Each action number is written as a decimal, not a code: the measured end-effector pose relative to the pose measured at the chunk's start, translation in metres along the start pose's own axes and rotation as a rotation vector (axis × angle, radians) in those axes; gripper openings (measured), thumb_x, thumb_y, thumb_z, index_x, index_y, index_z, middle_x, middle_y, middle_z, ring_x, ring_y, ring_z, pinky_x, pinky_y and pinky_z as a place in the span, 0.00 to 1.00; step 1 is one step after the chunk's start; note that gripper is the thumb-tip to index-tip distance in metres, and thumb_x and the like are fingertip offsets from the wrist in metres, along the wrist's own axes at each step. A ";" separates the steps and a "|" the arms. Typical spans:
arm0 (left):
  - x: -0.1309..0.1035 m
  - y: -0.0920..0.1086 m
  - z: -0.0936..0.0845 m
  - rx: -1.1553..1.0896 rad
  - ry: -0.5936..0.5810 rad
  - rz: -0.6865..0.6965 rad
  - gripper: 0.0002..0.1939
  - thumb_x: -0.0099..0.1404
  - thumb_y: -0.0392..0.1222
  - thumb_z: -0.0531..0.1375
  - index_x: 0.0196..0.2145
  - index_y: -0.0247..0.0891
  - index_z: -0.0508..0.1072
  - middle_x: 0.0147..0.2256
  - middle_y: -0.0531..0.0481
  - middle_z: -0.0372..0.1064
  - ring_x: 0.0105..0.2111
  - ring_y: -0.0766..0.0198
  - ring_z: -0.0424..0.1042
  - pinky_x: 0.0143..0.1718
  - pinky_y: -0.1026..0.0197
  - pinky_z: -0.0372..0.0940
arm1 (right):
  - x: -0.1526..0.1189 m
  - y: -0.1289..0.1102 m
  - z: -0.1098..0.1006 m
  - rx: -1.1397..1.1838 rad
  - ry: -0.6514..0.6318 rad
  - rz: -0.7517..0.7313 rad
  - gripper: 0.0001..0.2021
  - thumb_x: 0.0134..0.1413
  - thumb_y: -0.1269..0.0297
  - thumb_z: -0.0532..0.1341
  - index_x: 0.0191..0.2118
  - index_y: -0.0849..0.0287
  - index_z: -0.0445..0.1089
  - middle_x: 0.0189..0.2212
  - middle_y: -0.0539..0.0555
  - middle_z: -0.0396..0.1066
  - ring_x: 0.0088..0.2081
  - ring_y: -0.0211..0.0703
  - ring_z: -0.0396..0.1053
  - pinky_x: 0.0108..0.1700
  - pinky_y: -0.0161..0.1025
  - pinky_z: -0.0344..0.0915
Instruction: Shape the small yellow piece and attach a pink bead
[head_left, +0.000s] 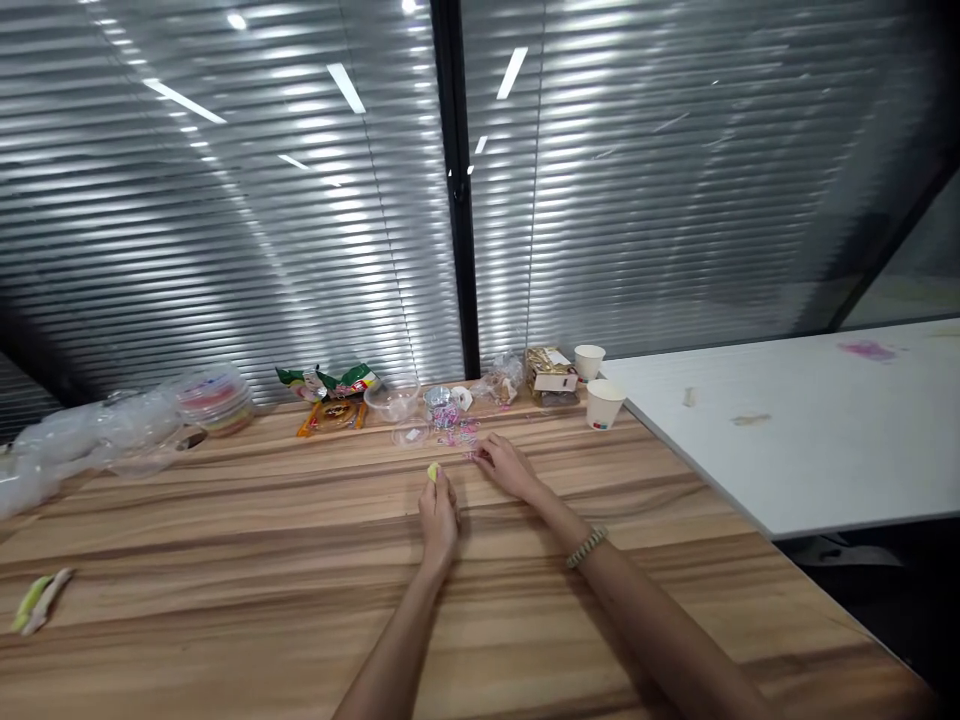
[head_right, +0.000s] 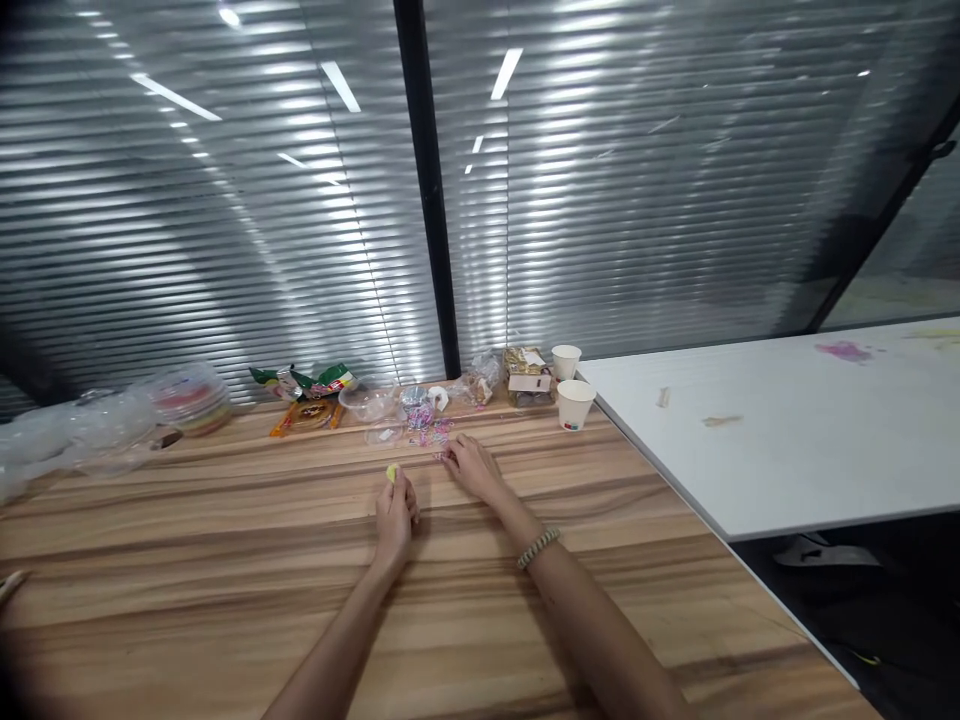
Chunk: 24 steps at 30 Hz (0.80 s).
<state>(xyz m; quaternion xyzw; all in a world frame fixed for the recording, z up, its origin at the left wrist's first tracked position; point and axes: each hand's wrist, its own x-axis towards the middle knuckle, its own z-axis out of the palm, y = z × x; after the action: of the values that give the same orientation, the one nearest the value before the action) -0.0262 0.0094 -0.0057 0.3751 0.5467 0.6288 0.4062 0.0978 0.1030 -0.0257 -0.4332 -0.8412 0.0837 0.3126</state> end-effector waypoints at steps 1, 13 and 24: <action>-0.001 -0.001 0.000 0.047 -0.056 0.033 0.24 0.55 0.64 0.49 0.19 0.39 0.54 0.13 0.61 0.48 0.12 0.73 0.48 0.14 0.68 0.46 | 0.000 0.000 0.000 0.008 0.009 -0.012 0.07 0.57 0.63 0.54 0.34 0.60 0.66 0.32 0.54 0.64 0.37 0.41 0.62 0.38 0.34 0.57; 0.010 -0.015 -0.015 0.293 0.043 0.198 0.18 0.59 0.56 0.49 0.30 0.36 0.64 0.20 0.55 0.59 0.18 0.69 0.57 0.22 0.66 0.54 | 0.003 0.013 0.003 0.251 0.134 0.045 0.07 0.55 0.70 0.52 0.32 0.61 0.66 0.31 0.55 0.67 0.35 0.42 0.63 0.38 0.36 0.58; 0.008 -0.009 -0.009 0.322 -0.025 0.182 0.18 0.54 0.54 0.56 0.27 0.32 0.69 0.15 0.57 0.56 0.18 0.69 0.56 0.21 0.67 0.51 | 0.000 0.011 -0.007 0.492 0.104 0.122 0.13 0.52 0.61 0.52 0.27 0.62 0.68 0.23 0.54 0.68 0.27 0.42 0.64 0.32 0.37 0.60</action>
<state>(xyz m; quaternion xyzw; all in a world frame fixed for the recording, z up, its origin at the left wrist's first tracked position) -0.0368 0.0137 -0.0156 0.4908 0.5991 0.5626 0.2892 0.1092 0.1088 -0.0243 -0.3980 -0.7506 0.2819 0.4458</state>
